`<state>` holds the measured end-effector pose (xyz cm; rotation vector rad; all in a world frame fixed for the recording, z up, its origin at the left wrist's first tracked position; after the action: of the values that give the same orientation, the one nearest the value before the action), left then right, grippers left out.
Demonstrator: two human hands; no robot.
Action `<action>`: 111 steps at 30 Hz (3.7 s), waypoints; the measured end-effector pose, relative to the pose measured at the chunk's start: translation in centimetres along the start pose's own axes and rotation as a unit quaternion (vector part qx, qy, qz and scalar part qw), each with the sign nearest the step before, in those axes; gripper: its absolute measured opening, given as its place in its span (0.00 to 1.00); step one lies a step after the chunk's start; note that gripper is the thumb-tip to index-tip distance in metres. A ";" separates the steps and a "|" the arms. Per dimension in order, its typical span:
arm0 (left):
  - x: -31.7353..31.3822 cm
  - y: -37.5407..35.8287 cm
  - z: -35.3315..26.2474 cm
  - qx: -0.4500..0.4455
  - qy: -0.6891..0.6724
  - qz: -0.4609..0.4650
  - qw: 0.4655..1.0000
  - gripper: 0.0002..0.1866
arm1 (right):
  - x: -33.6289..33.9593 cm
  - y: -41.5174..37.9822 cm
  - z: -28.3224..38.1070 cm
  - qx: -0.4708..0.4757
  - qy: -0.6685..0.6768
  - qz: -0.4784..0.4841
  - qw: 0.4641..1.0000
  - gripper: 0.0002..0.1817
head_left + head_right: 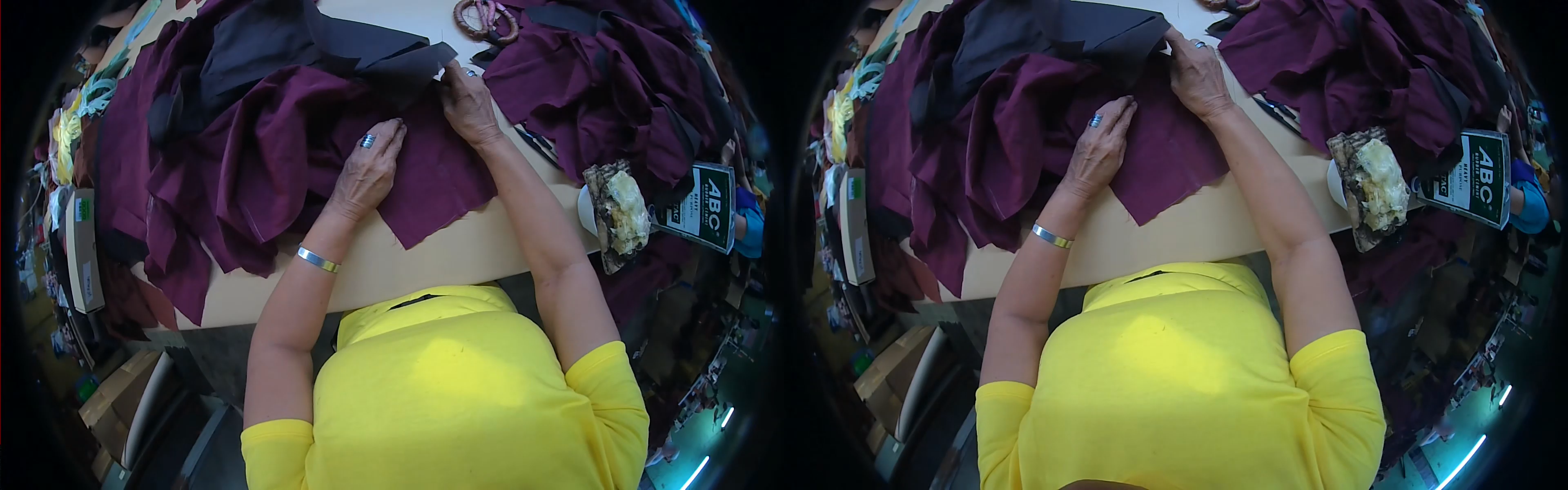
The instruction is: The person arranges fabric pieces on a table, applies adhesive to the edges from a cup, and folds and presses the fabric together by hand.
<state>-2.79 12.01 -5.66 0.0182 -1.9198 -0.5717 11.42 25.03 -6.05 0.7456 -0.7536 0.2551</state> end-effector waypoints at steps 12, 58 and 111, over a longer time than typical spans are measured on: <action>0.9 1.1 1.5 -0.010 -0.031 0.013 0.999 0.22 | -0.5 -0.5 -0.1 -0.026 0.022 -0.013 0.999 0.23; 1.0 10.5 7.4 0.263 0.120 0.255 0.923 0.20 | 1.8 -7.7 6.2 0.150 -0.008 0.104 0.983 0.15; 5.4 -2.5 3.8 -0.054 0.127 -0.024 0.990 0.27 | -1.5 4.6 3.7 -0.094 0.259 0.208 0.938 0.38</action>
<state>-8.98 9.75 -3.16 0.0646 -1.6430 -0.6714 6.31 25.85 -2.91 0.3031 -0.4125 0.7232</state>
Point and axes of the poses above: each hand's wrist, its own y-axis towards the middle knuckle, its own x-axis out of the back of the hand, z = x × y, the point moved 2 cm from there along y, towards the middle knuckle, and after that the axes turned 1 degree about y, right-handed, at the moved point
